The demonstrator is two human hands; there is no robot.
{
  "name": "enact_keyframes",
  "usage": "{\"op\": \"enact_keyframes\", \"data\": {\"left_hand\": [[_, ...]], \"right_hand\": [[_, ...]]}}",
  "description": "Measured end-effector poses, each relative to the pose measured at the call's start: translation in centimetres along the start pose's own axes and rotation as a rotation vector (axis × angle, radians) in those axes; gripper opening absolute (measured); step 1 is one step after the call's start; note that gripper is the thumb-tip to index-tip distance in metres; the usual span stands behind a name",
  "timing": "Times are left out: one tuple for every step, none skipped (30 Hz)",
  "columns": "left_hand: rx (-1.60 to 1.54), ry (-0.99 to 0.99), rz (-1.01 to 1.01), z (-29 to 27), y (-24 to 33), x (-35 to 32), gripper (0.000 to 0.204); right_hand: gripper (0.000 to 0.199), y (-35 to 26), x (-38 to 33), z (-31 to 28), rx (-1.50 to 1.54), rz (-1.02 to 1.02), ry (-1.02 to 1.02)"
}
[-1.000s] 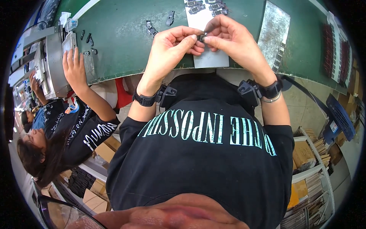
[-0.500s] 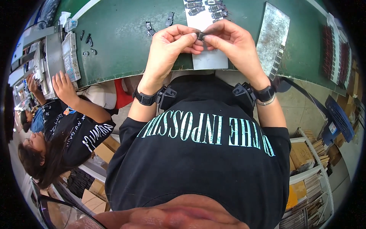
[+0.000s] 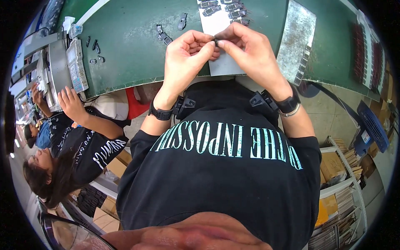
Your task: The person picks up a small electronic component, presses it into a plastic housing, and places the assembled unit onto a metal plate. They repeat this process several times before moving a stack of components on the workbench.
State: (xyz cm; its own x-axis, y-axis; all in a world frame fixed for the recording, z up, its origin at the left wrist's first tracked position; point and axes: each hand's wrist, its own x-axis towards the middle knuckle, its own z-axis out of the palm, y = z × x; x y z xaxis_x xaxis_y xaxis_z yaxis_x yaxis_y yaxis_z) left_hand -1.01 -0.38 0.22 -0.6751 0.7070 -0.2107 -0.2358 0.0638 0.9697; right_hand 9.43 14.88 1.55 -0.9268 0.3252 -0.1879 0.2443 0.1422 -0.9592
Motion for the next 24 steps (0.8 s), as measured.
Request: {"op": "enact_keyframes", "data": {"left_hand": [[0.002,-0.006,-0.015,-0.2,0.0,0.1,0.013],[0.005,-0.013,-0.029,-0.4,-0.1,0.2,0.013],[0.007,-0.019,-0.044,-0.6,0.0,0.2,0.013],[0.008,-0.019,-0.045,-0.6,0.1,0.1,0.013],[0.124,-0.019,-0.004,-0.6,0.4,0.0,0.013],[0.240,-0.020,0.038,-0.5,0.7,-0.2,0.013],[0.356,-0.020,0.080,-0.5,0.9,-0.3,0.013],[0.356,-0.022,0.078,-0.4,1.0,-0.4,0.013],[0.444,-0.041,0.133,-0.4,1.1,-0.5,0.012],[0.532,-0.058,0.188,-0.4,1.3,-0.6,0.012],[0.620,-0.075,0.242,-0.4,1.4,-0.7,0.011],[0.620,-0.075,0.241,-0.3,1.4,-0.7,0.011],[0.627,-0.058,0.280,-0.1,1.3,-0.7,0.011],[0.634,-0.042,0.319,0.2,1.1,-0.7,0.011],[0.640,-0.025,0.361,0.5,1.0,-0.6,0.011],[0.640,-0.024,0.361,0.9,0.9,-0.6,0.011],[0.702,0.021,0.431,1.2,0.7,-0.7,0.010],[0.763,0.066,0.500,1.6,0.6,-0.8,0.009],[0.824,0.112,0.570,1.9,0.5,-0.9,0.009],[0.823,0.111,0.572,2.3,0.6,-1.0,0.009],[0.733,0.135,0.524,2.7,0.7,-1.1,0.008],[0.643,0.158,0.476,3.0,0.7,-1.2,0.007],[0.553,0.180,0.429,3.3,0.8,-1.2,0.006],[0.552,0.177,0.433,3.3,0.7,-1.2,0.006]], "right_hand": [[0.019,0.0,-0.1,0.1,-0.054,-0.013,0.012],[0.019,-0.2,-0.2,0.2,-0.053,-0.012,0.013],[0.018,-0.3,-0.3,0.3,-0.044,-0.015,0.022],[0.017,-0.5,-0.4,0.4,-0.034,-0.017,0.030],[0.016,-0.5,-0.5,0.4,-0.026,-0.019,0.040],[0.016,-0.4,-0.7,0.3,-0.025,-0.017,0.042],[0.015,-0.2,-0.9,0.3,-0.005,-0.010,0.041],[0.015,0.0,-1.0,0.2,0.015,-0.003,0.039],[0.015,0.2,-1.2,0.1,0.035,0.005,0.038],[0.015,0.2,-1.3,0.1,0.035,0.006,0.037],[0.014,0.1,-1.4,0.0,0.050,0.011,0.047],[0.014,0.1,-1.5,-0.1,0.065,0.017,0.057],[0.013,0.0,-1.5,-0.2,0.080,0.023,0.066],[0.013,0.0,-1.6,-0.2,0.081,0.024,0.065],[0.013,-0.1,-1.7,-0.3,0.068,0.034,0.068],[0.013,-0.2,-1.8,-0.4,0.056,0.045,0.071],[0.012,-0.2,-1.8,-0.5,0.044,0.055,0.074],[0.012,-0.1,-1.8,-0.6,0.044,0.054,0.073],[0.012,0.2,-1.7,-0.8,0.139,0.060,0.063],[0.012,0.4,-1.8,-1.0,0.234,0.065,0.055],[0.012,0.5,-1.8,-1.1,0.328,0.070,0.046],[0.012,0.4,-2.0,-1.3,0.327,0.068,0.049],[0.012,0.2,-2.2,-1.4,0.297,0.057,0.065],[0.012,0.0,-2.4,-1.5,0.266,0.045,0.082]]}}
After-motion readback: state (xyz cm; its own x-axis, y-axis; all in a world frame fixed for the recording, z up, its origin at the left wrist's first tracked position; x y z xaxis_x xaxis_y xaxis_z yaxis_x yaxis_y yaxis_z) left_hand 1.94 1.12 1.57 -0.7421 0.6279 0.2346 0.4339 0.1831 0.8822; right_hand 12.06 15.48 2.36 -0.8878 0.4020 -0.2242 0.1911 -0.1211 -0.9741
